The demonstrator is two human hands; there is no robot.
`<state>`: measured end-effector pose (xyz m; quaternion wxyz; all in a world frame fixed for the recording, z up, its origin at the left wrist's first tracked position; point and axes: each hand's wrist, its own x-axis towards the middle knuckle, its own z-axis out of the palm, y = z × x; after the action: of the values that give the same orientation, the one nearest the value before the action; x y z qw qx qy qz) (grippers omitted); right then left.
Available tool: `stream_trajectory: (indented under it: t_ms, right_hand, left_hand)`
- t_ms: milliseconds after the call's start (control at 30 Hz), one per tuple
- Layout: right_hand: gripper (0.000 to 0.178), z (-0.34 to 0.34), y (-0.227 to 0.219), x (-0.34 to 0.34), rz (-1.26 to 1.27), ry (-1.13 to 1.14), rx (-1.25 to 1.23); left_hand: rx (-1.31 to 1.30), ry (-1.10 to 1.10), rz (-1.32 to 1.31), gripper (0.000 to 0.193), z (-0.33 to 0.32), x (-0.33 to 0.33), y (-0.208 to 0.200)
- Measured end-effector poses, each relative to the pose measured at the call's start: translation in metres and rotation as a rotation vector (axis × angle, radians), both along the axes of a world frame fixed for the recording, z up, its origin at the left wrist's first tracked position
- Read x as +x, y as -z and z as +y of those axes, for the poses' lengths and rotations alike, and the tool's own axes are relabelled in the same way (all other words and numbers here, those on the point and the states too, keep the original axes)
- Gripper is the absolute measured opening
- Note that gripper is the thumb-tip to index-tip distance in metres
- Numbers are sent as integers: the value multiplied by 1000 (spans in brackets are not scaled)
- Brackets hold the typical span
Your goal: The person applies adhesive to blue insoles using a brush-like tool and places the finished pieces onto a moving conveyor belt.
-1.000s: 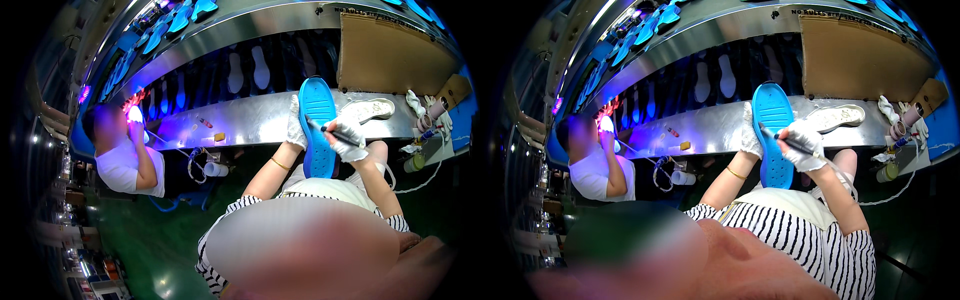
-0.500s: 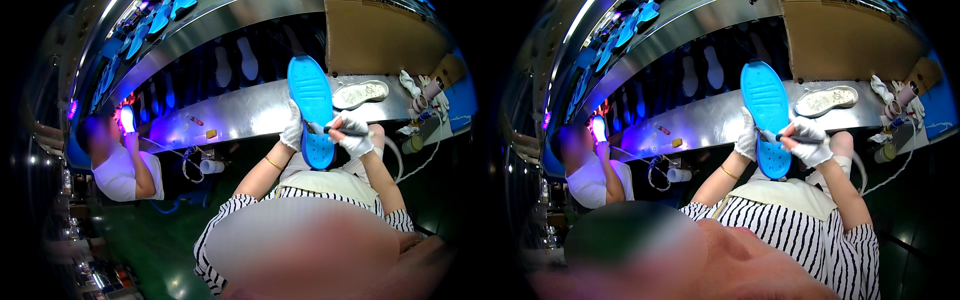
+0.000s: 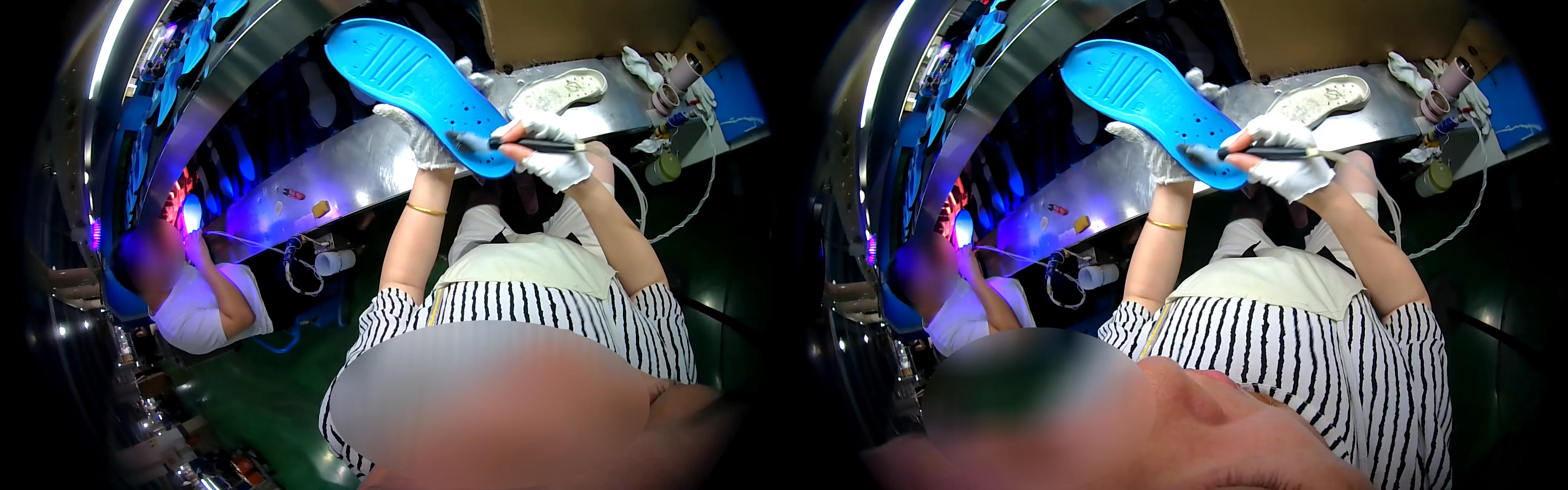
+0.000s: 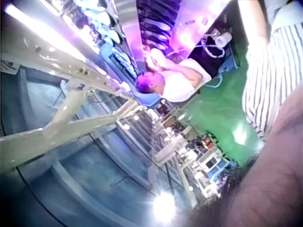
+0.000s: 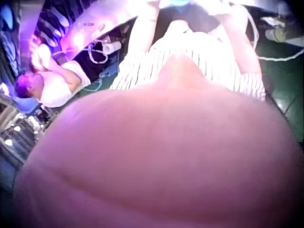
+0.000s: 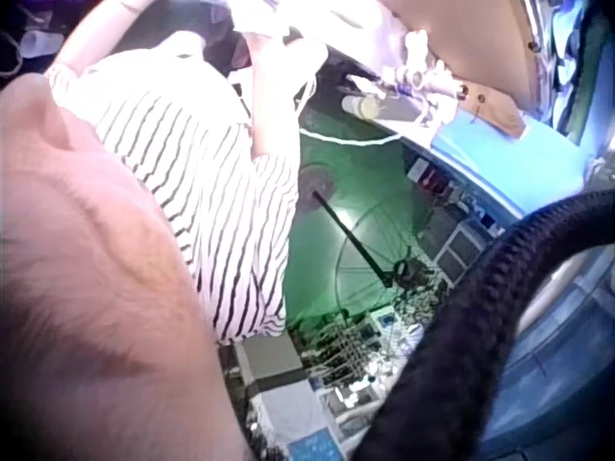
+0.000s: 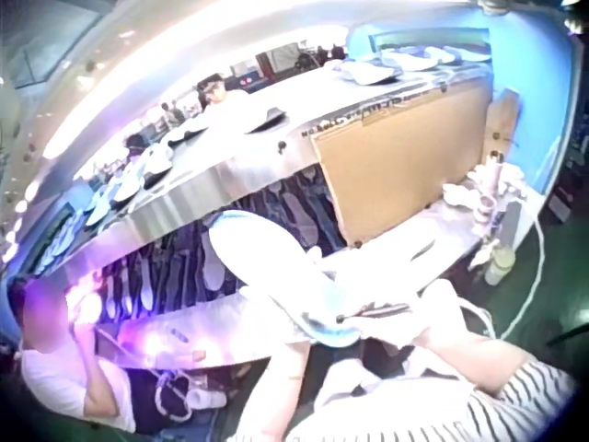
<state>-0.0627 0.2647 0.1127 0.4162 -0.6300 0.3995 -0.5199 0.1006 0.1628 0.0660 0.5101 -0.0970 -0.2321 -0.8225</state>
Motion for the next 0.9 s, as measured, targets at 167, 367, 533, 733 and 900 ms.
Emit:
stream_trajectory:
  t_ms: [167, 367, 533, 733, 900]
  right_hand:
    - [12, 2, -2, 1, -309, -206, 313]
    - [8, 6, 7, 0, -195, -120, 183]
    - [13, 5, 11, -10, -521, -148, 366]
    - [14, 2, 17, -20, -136, -16, 307]
    - [20, 3, 18, -25, -491, -273, 693]
  left_hand:
    - [-165, 7, 176, 108, -15, -5, -5]
    - [-207, -6, 137, 125, -20, 6, -15]
    - [-355, -33, -48, 128, -23, 7, -30]
    - [-314, -243, -347, 128, -21, 9, -28]
    - [-383, -70, -322, 131, -22, 8, -29]
